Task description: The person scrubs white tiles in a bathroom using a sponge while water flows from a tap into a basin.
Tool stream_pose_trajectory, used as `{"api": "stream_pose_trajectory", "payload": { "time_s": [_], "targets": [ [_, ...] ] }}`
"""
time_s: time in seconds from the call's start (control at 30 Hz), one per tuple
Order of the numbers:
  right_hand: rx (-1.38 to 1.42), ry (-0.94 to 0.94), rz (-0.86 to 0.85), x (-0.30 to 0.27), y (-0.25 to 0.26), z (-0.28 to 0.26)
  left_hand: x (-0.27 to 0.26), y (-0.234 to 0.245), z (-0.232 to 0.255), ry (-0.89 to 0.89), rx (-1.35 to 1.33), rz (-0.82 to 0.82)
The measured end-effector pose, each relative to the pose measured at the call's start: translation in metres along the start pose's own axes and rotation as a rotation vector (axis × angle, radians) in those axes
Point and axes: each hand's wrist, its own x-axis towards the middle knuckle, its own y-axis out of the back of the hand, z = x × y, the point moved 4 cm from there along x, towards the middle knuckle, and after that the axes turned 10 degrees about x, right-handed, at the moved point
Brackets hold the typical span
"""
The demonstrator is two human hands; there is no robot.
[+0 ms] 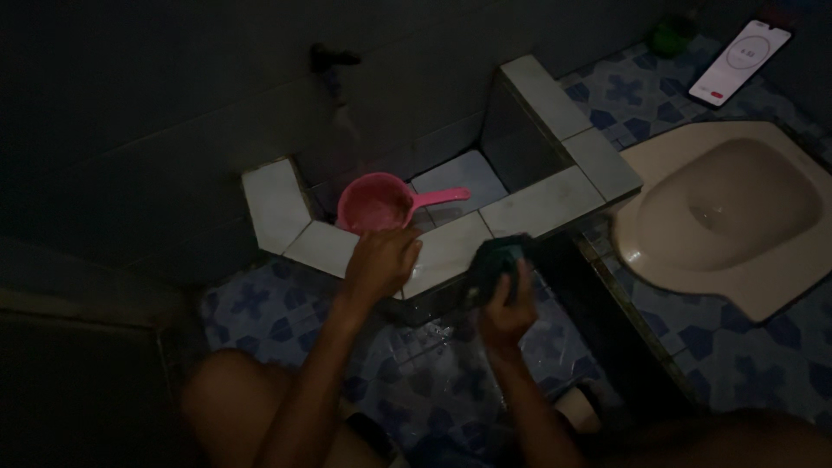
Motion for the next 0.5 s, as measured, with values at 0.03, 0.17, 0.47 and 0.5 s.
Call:
{"api": "stream_pose_trajectory", "payload": {
  "time_s": [0.03,0.17,0.47,0.5],
  "targets": [
    [-0.103,0.175,-0.056,-0.008,-0.001,-0.012,0.000,-0.001,0.001,-0.004,0.005,0.006],
    [0.198,0.155,-0.181,-0.059,-0.026,-0.047,0.005,-0.001,0.005,-0.057,0.011,0.030],
    [0.133,-0.129,-0.044,-0.007,-0.004,0.006,0.007,0.000,0.006,-0.004,-0.004,-0.034],
    [0.277,-0.352,0.012,0.003,0.002,0.013,0.006,-0.001,0.007,0.001,-0.011,-0.038]
  ]
}}
